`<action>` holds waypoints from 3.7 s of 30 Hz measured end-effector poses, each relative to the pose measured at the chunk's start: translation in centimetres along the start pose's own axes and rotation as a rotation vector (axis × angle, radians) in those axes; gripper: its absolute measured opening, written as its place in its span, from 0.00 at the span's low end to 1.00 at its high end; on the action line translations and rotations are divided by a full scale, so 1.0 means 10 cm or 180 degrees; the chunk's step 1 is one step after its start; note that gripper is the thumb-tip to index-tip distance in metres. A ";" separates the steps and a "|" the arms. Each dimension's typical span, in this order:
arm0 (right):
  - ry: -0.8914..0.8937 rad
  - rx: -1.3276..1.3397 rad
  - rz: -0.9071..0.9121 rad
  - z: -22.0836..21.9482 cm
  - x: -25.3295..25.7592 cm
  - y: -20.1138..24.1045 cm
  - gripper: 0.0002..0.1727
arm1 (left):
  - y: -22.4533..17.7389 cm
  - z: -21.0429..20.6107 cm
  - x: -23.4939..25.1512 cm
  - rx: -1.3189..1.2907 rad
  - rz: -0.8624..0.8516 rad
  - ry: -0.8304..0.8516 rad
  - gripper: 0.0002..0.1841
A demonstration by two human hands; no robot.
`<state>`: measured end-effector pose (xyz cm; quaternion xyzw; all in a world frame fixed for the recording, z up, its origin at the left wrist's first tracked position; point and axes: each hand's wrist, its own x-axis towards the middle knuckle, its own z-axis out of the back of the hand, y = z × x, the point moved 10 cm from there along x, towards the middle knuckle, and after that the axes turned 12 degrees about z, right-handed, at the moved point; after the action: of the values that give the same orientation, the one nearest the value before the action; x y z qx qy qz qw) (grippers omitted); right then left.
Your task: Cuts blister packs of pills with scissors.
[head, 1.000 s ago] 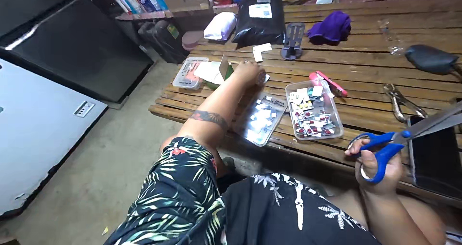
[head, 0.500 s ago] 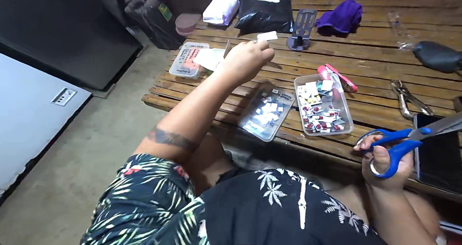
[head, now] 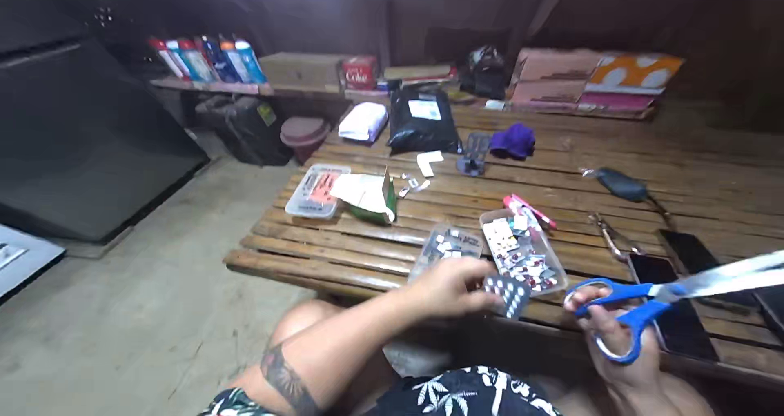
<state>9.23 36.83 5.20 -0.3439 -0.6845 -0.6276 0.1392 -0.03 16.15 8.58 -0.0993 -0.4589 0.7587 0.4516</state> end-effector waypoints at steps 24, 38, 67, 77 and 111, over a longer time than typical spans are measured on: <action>0.0102 -0.0759 -0.0697 -0.54 0.69 -0.15 0.25 | 0.92 -0.19 0.13 0.1878 0.0796 0.0758 0.52; -0.0210 -0.0432 -0.0789 -0.13 0.54 -0.31 0.28 | 1.06 -0.15 0.31 0.2188 0.1013 0.0730 0.51; 0.0177 -0.0525 -0.0769 -0.35 0.30 -0.30 0.23 | 0.30 0.07 0.29 0.0045 0.0267 -0.0218 0.33; 0.1781 0.0514 -0.2024 -1.08 -0.26 -0.45 0.23 | 0.36 -0.07 0.02 -0.2063 0.0611 0.0454 0.22; 0.0911 -0.4549 -0.0413 1.19 0.01 0.32 0.44 | 0.54 0.31 -0.04 -0.3467 0.1543 -0.1013 0.11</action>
<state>14.12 48.18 5.69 -0.2242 -0.1021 -0.9668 -0.0685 -4.80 13.05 5.93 -0.3027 -0.8066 0.5018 0.0768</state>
